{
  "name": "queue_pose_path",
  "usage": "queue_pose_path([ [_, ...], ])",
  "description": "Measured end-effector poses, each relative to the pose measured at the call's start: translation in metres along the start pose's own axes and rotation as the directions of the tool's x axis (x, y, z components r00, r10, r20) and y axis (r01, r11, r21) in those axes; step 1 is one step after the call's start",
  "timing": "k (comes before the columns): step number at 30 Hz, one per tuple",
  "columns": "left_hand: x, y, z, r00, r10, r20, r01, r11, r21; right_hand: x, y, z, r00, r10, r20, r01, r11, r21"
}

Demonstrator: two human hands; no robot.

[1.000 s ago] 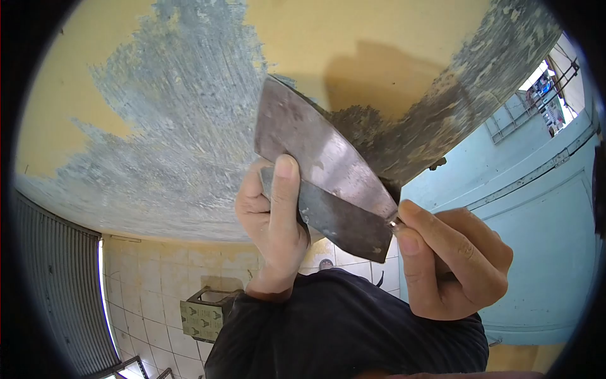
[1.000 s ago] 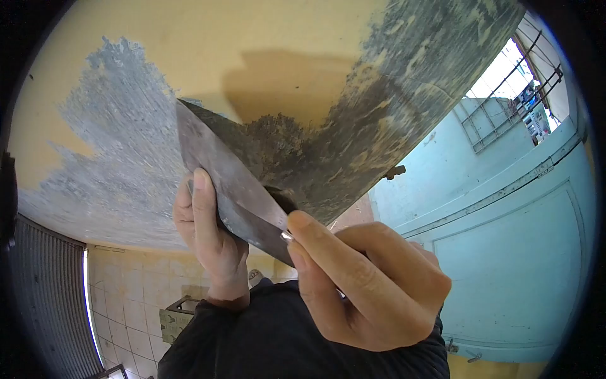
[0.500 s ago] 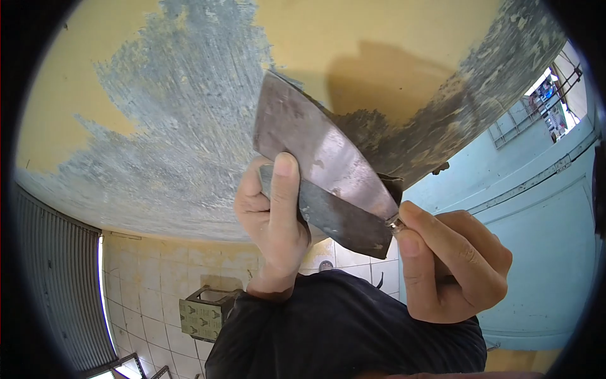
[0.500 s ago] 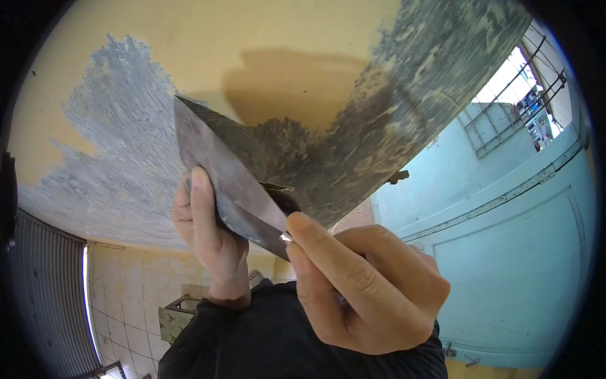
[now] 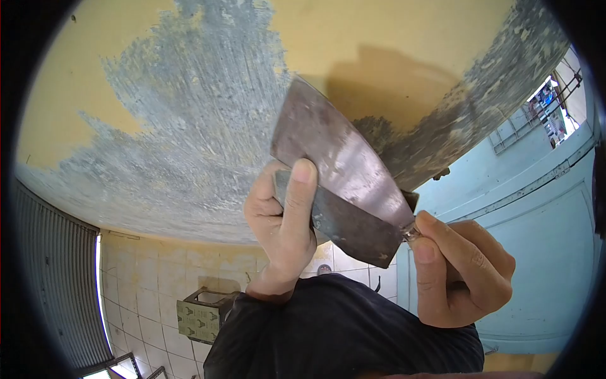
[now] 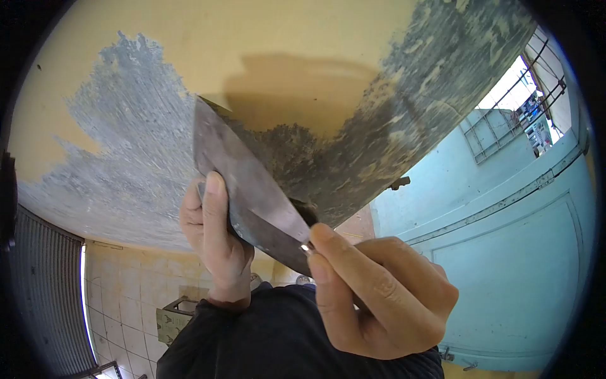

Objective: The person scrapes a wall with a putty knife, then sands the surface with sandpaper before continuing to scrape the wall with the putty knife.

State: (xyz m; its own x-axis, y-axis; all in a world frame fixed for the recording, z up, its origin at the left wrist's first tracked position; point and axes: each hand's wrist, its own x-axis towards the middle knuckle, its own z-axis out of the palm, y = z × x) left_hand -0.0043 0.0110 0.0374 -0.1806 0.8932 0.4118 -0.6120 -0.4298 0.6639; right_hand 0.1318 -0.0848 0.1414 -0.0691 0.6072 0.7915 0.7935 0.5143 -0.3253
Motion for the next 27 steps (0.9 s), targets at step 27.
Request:
queue_pose_path([
  [27,0.006,0.000,-0.002,0.998,0.055,-0.017,-0.055,0.998,-0.008,0.001,0.008,0.006,0.998,-0.058,-0.001,0.058,0.996,0.063],
])
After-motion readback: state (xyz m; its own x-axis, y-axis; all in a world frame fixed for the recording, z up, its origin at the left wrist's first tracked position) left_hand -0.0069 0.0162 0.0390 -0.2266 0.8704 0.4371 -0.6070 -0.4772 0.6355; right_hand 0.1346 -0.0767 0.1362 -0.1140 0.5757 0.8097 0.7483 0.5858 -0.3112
